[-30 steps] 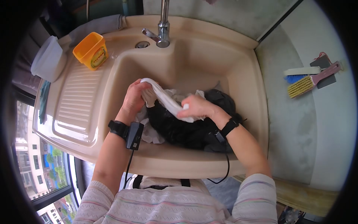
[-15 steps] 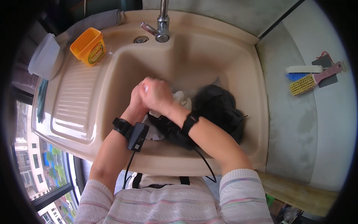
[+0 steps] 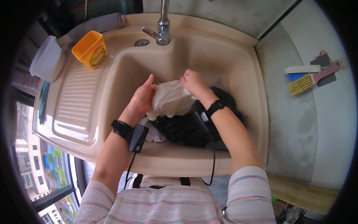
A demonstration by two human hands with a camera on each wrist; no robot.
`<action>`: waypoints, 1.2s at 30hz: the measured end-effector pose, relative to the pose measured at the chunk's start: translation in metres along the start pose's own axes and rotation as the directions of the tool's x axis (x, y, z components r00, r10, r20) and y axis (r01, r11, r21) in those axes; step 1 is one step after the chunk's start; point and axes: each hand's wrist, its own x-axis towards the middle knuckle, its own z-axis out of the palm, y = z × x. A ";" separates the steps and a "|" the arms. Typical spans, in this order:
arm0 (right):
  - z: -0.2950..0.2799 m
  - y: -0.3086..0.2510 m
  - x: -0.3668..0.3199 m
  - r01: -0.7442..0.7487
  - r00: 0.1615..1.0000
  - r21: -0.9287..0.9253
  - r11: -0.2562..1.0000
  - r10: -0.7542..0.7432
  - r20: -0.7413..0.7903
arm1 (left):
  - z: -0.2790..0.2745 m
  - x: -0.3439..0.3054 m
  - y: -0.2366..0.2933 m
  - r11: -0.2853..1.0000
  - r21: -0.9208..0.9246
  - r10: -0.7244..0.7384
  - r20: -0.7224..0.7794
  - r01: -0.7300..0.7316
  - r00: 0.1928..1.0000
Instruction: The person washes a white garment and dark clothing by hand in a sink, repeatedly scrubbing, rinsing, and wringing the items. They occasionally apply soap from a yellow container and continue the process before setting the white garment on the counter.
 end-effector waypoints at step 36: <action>-0.111 -0.053 -0.044 0.046 0.938 0.800 0.599 -0.300 0.171 | 0.029 -0.036 0.006 0.288 0.930 0.302 0.141 -0.231 0.943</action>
